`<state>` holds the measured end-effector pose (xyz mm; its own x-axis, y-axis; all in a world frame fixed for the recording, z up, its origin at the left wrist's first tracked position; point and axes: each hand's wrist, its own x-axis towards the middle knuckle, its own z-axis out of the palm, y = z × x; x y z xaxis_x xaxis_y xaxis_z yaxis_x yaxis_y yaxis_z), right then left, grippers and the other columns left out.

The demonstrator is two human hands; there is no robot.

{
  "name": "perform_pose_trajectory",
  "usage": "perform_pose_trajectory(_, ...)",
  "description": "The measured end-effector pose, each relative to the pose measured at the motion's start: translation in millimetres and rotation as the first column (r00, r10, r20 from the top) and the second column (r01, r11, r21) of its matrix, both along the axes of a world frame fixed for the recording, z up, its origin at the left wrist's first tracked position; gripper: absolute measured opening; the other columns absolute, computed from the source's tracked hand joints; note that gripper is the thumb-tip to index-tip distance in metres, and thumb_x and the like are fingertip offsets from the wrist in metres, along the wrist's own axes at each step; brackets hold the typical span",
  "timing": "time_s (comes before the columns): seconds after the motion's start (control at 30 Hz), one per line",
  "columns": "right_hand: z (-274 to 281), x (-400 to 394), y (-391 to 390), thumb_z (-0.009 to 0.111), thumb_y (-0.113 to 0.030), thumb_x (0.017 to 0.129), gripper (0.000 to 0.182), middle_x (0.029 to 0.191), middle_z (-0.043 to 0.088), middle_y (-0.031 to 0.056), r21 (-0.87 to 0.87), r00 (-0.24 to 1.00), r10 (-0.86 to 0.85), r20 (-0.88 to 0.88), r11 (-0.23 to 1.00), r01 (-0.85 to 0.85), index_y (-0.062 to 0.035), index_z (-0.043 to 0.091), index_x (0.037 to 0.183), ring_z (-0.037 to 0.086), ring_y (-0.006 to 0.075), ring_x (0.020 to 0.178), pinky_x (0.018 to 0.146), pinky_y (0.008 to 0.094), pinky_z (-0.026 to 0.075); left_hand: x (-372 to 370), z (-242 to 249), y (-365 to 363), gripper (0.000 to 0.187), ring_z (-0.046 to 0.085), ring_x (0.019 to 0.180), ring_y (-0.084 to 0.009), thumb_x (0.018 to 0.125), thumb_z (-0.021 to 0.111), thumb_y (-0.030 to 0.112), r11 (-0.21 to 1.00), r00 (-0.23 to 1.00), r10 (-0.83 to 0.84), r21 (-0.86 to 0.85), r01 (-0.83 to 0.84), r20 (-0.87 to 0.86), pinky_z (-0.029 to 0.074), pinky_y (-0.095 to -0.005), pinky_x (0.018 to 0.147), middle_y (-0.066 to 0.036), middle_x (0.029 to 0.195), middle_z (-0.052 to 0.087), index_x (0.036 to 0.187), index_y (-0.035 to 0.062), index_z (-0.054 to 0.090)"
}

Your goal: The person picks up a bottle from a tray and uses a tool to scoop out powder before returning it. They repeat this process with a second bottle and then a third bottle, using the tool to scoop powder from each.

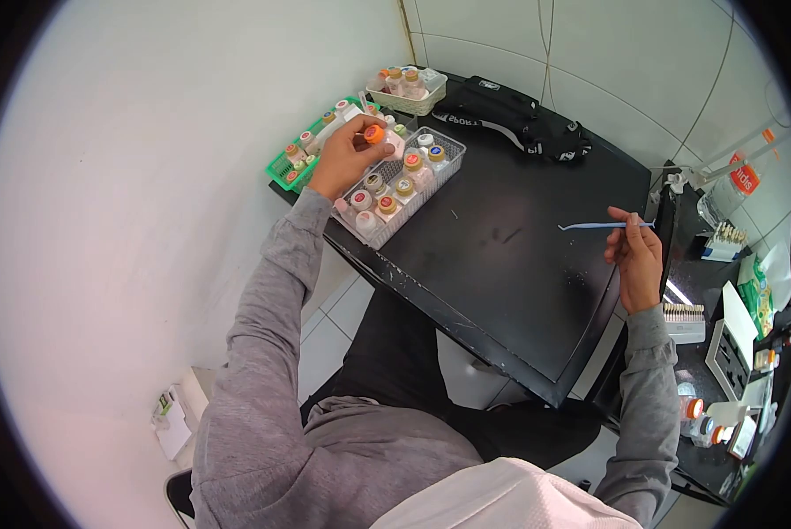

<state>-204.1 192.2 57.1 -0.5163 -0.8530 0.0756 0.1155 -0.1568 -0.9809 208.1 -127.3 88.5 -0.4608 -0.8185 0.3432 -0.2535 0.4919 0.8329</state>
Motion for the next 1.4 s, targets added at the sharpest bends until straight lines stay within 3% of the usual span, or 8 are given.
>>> perform_pose_trajectory(0.17,-2,-4,1,0.056,-0.038,0.119,0.043,0.086,0.069,-0.0024,0.011,1.000,0.014,-0.019,1.000,-0.014,-0.0029,0.076,0.133,0.064,0.0072,0.070,0.066,0.0252,0.050,5,-9,-3,0.047,0.075,0.101,-0.0214,0.090,0.091,0.019,0.981,0.962,0.128,-0.173,-0.087,0.241,0.060,-0.0360,0.095,-0.010,0.115,0.079,0.131,0.0073,0.072)
perform_pose_trajectory(0.5,-3,-2,0,0.055,-0.039,0.119,0.043,0.086,0.069,-0.0032,0.068,0.998,0.054,-0.024,0.996,-0.053,-0.0040,0.076,0.133,0.064,0.0069,0.072,0.068,0.0249,0.051,2,8,5,0.045,0.075,0.105,-0.0242,0.089,0.090,0.017,0.995,0.829,-0.032,-0.059,0.078,0.559,0.061,-0.0375,0.096,-0.012,0.113,0.078,0.130,0.0064,0.075)
perform_pose_trajectory(0.7,1,2,1,0.055,-0.039,0.119,0.043,0.085,0.068,-0.0035,0.097,0.996,0.078,-0.040,0.993,-0.074,-0.0038,0.077,0.132,0.064,0.0069,0.072,0.070,0.0250,0.051,-1,5,2,0.039,0.075,0.110,-0.0221,0.099,0.084,0.023,0.994,0.799,-0.093,0.006,0.112,0.595,0.060,-0.0387,0.098,-0.012,0.120,0.079,0.131,0.0040,0.074)
perform_pose_trajectory(0.8,1,3,1,0.054,-0.039,0.120,0.043,0.085,0.068,-0.0034,0.100,0.995,0.087,-0.048,0.992,-0.082,-0.0037,0.077,0.131,0.064,0.0067,0.072,0.070,0.0248,0.051,2,0,5,0.039,0.077,0.104,-0.0292,0.095,0.086,0.031,0.990,0.878,-0.021,-0.115,0.086,0.478,0.061,-0.0432,0.095,-0.014,0.113,0.080,0.122,0.0038,0.076)
perform_pose_trajectory(0.9,0,3,1,0.054,-0.039,0.120,0.043,0.085,0.068,-0.0034,0.104,0.995,0.088,-0.050,0.991,-0.082,-0.0034,0.077,0.131,0.064,0.0066,0.072,0.070,0.0247,0.051,9,16,20,0.036,0.076,0.101,-0.0314,0.095,0.085,0.032,0.921,0.830,0.176,-0.385,0.050,0.529,0.060,-0.0445,0.091,-0.014,0.108,0.079,0.116,0.0040,0.076)
perform_pose_trajectory(1.1,3,7,0,0.054,-0.039,0.120,0.044,0.085,0.068,-0.0035,0.109,0.993,0.094,-0.070,0.990,-0.086,-0.0027,0.077,0.131,0.064,0.0065,0.072,0.069,0.0246,0.051,23,29,35,0.029,0.071,0.098,-0.0281,0.089,0.087,0.020,0.927,0.746,-0.042,-0.253,0.277,0.664,0.057,-0.0427,0.088,-0.012,0.104,0.075,0.108,0.0033,0.072)
perform_pose_trajectory(1.2,5,9,1,0.054,-0.039,0.119,0.044,0.084,0.068,-0.0035,0.109,0.992,0.098,-0.075,0.990,-0.090,-0.0027,0.077,0.130,0.064,0.0065,0.072,0.069,0.0245,0.051,25,25,39,0.030,0.072,0.097,-0.0299,0.086,0.088,0.016,0.878,0.752,-0.048,-0.331,0.346,0.658,0.056,-0.0425,0.088,-0.012,0.102,0.074,0.108,0.0043,0.073)
perform_pose_trajectory(1.4,5,9,0,0.055,-0.039,0.119,0.044,0.083,0.067,-0.0039,0.120,0.991,0.098,-0.096,0.989,-0.086,-0.0029,0.077,0.130,0.064,0.0064,0.071,0.068,0.0243,0.051,20,28,50,0.031,0.072,0.098,-0.0305,0.084,0.090,0.015,0.879,0.703,-0.119,-0.255,0.404,0.701,0.056,-0.0432,0.088,-0.012,0.102,0.074,0.108,0.0049,0.073)
